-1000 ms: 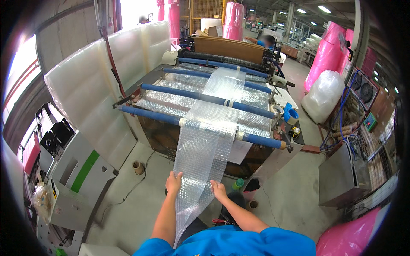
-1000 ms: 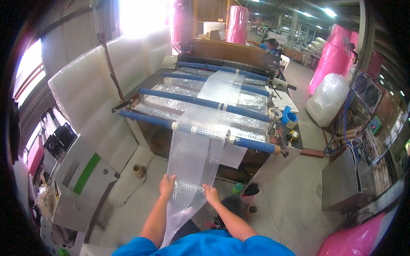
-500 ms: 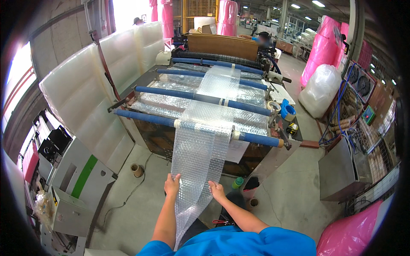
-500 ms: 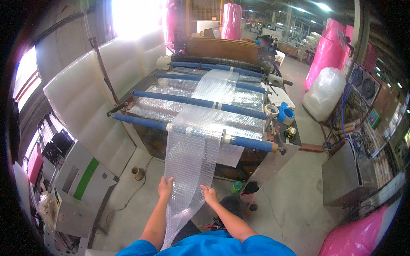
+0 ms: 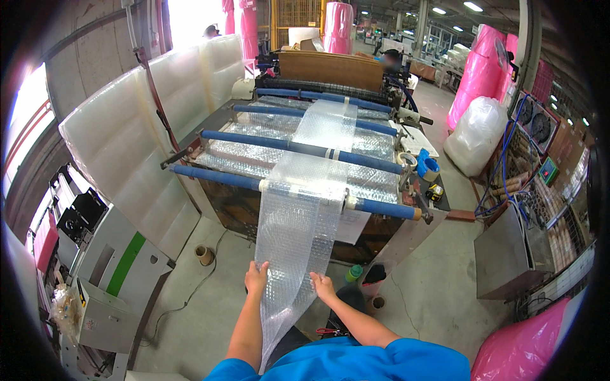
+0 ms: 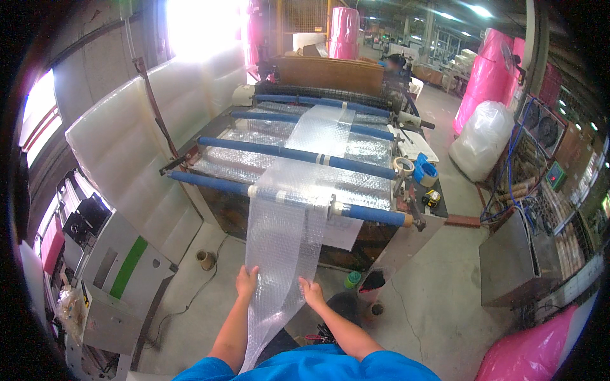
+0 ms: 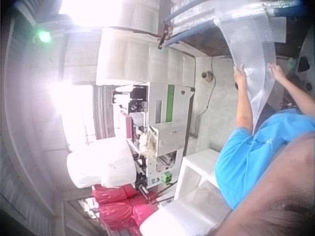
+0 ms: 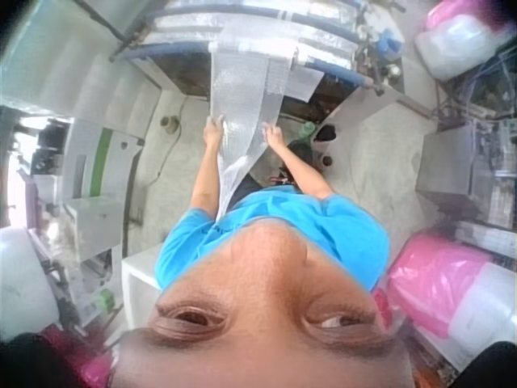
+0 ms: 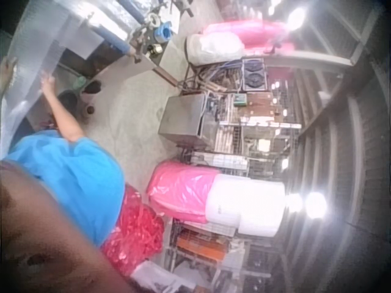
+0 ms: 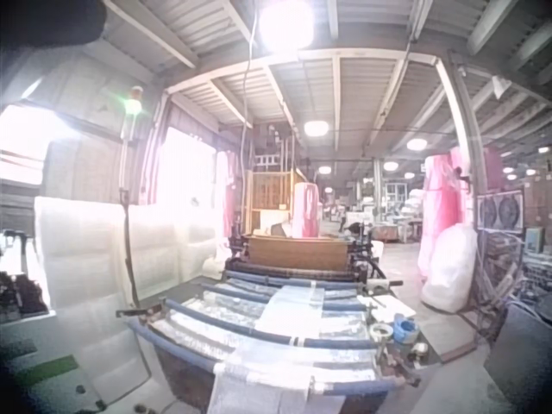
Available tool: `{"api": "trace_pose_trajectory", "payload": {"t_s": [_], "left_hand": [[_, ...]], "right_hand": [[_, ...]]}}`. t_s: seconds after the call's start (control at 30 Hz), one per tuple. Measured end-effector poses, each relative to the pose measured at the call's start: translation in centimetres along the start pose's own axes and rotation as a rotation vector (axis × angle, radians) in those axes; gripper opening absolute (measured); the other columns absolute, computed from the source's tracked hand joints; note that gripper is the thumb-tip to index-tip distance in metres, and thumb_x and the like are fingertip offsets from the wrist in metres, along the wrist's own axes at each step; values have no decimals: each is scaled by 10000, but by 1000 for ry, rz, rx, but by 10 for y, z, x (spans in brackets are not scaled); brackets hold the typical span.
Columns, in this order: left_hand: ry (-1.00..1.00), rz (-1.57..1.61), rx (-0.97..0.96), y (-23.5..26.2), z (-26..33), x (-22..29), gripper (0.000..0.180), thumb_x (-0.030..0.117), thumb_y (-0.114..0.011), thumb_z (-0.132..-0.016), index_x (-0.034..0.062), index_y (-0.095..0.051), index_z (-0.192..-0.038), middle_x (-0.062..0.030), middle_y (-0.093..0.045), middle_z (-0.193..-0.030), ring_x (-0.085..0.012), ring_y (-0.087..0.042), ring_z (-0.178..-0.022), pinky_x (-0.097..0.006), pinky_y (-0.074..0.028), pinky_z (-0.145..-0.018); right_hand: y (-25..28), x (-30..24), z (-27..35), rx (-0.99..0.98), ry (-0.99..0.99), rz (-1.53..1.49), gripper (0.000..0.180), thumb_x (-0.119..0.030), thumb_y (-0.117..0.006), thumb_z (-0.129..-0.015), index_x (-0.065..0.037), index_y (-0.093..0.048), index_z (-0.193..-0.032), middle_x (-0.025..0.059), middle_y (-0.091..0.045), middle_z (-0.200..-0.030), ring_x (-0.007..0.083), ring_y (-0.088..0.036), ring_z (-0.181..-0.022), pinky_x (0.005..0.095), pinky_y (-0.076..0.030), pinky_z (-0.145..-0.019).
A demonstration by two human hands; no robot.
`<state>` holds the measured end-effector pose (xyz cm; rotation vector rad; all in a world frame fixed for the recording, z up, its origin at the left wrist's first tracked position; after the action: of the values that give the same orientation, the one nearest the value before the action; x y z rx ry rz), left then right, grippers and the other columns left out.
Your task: The person handles a long sheet of bubble wrap, pulling it from a roll and smoothing it out with both hands. They repeatedly adjust and align the bubble wrap as it feeds through a machine with rollers.
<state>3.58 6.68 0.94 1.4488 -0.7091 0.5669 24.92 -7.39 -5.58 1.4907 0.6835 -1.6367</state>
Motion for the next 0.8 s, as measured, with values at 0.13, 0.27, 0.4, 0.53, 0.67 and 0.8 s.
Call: {"api": "trace_pose_trajectory", "payload": {"t_s": [0.13,0.27,0.4,0.53,0.67,0.8], "left_hand": [[7,19,-16,-5,0,-9,495,488,-529,-749,40,-469,-952,-196,-590,-856,-386,-548,-815,-441,-419,-704],[-109,134,43,18,-11,39,478,471,-534,-752,39,-471,-946,-198,-588,-866,-394,-541,-827,-442,-416,-710],[-139,130,38,17,-46,67,439,438,-553,-753,46,-474,-934,-192,-588,-868,-376,-545,-830,-426,-419,-695],[-164,236,36,37,-58,106,486,439,-605,-710,73,-465,-998,-168,-588,-882,-341,-555,-836,-400,-425,-699],[-102,144,2,51,-50,110,703,495,-683,-592,82,-430,-1100,-162,-580,-956,-288,-559,-892,-372,-428,-739],[-36,92,-118,49,-17,54,736,538,-686,-555,34,-484,-1051,-176,-568,-1001,-286,-541,-950,-359,-418,-794]], "right_hand": [[-1,2,5,32,48,9,416,-407,-507,-824,-30,-543,-652,0,-500,-556,82,-467,-502,234,-371,-470],[9,-42,-9,25,118,19,427,-406,-501,-828,-33,-534,-624,-5,-487,-537,82,-457,-482,239,-360,-455],[20,-86,-38,12,126,-92,444,-424,-510,-815,-24,-531,-624,-5,-482,-523,90,-460,-478,243,-359,-458],[34,-134,-36,219,262,94,430,-408,-535,-800,-9,-532,-639,14,-492,-526,102,-475,-494,251,-372,-481],[28,-140,-8,293,322,177,386,-364,-558,-786,7,-550,-680,57,-528,-543,123,-494,-505,284,-387,-494],[3,-83,24,108,163,196,378,-354,-557,-794,4,-563,-673,31,-519,-547,100,-471,-493,267,-385,-479]]}}
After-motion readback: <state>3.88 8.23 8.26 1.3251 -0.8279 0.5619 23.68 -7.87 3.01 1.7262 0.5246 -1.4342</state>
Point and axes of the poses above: each hand's wrist, its own z-axis away from the middle knuckle, its own y-axis out of the back of the hand, x = y × z, the point moved 8 cm from there along -z, towards the middle knuckle
